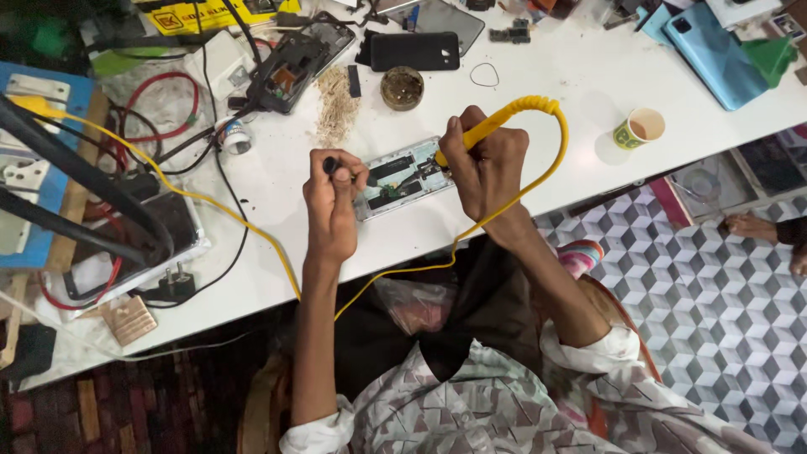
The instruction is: The person uses a yellow hot air gun to apply heat to a disassembled mobile phone chassis on a cluttered workbench. They hold the device steady with their left hand while directing the airflow with their right hand, repeatedly moving the nozzle across the internal components.
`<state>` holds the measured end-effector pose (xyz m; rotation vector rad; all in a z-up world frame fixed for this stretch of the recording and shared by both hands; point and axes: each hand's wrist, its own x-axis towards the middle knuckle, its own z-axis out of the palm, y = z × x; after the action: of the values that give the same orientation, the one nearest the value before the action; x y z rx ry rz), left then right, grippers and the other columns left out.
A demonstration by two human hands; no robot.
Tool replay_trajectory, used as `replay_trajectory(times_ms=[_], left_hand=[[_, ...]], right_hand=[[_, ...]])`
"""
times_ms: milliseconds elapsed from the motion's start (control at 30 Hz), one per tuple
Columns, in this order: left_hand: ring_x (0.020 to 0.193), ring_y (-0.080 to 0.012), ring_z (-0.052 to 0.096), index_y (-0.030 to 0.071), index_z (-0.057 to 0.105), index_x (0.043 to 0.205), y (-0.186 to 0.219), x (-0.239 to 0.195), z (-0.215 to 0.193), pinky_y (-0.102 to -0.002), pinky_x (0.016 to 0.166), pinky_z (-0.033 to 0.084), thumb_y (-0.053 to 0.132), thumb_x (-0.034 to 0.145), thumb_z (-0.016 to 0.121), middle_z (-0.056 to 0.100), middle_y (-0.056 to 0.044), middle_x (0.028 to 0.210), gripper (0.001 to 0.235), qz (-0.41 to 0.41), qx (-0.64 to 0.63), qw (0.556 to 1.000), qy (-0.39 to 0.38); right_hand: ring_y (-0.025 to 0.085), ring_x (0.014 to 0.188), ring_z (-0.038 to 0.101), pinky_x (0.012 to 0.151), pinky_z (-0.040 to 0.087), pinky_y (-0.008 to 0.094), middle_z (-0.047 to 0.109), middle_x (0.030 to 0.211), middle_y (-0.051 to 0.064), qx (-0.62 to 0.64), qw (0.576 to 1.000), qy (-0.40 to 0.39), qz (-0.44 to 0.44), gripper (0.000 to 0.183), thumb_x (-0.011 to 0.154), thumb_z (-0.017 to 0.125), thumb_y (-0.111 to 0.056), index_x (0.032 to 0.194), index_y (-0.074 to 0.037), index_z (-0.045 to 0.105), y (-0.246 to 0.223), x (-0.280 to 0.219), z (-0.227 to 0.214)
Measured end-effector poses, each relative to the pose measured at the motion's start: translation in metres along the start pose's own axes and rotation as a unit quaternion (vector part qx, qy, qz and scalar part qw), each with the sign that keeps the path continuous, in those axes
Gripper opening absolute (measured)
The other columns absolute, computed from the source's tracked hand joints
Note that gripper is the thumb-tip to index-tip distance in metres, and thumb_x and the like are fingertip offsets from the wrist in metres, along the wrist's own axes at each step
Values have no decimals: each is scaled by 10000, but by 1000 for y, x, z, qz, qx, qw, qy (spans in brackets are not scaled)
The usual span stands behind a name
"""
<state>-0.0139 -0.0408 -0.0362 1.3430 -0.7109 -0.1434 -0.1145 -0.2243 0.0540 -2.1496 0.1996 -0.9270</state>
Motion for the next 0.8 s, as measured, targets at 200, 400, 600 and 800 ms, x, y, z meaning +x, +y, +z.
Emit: replay_trajectory(times_ms=[200, 400, 600, 800], left_hand=[[826, -126, 493, 14, 467, 1125, 5, 7, 2, -289, 790, 457, 398, 1170, 418, 556, -73, 913, 389, 37, 4, 999, -9], [791, -121, 501, -10, 479, 1151, 8, -3, 8, -287, 761, 468, 376, 1169, 390, 563, -61, 874, 396, 32, 31, 999, -8], [784, -131, 509, -20, 474, 1140, 11, 1, 13, -292, 753, 467, 345, 1181, 380, 563, -73, 866, 379, 47, 33, 998, -6], [778, -135, 503, 1, 455, 1118, 8, -6, 9, -291, 757, 466, 352, 1182, 369, 540, -72, 861, 367, 55, 37, 998, 7]], right_hand=[[158, 477, 522, 488, 366, 325, 548, 593, 84, 21, 1000, -21, -8, 345, 1065, 571, -107, 747, 28, 578, -9, 13, -6], [149, 485, 514, 500, 362, 321, 549, 622, 93, 21, 998, -59, -20, 360, 1090, 557, -96, 751, 27, 548, -10, 11, -5], [144, 570, 611, 550, 438, 289, 628, 690, 77, 5, 998, 7, -67, 365, 1152, 533, -125, 818, 19, 568, 10, -1, -2], [105, 519, 549, 472, 462, 248, 596, 704, 59, 190, 964, 183, 33, 307, 1161, 547, -284, 1063, 1, 603, 68, -4, 3]])
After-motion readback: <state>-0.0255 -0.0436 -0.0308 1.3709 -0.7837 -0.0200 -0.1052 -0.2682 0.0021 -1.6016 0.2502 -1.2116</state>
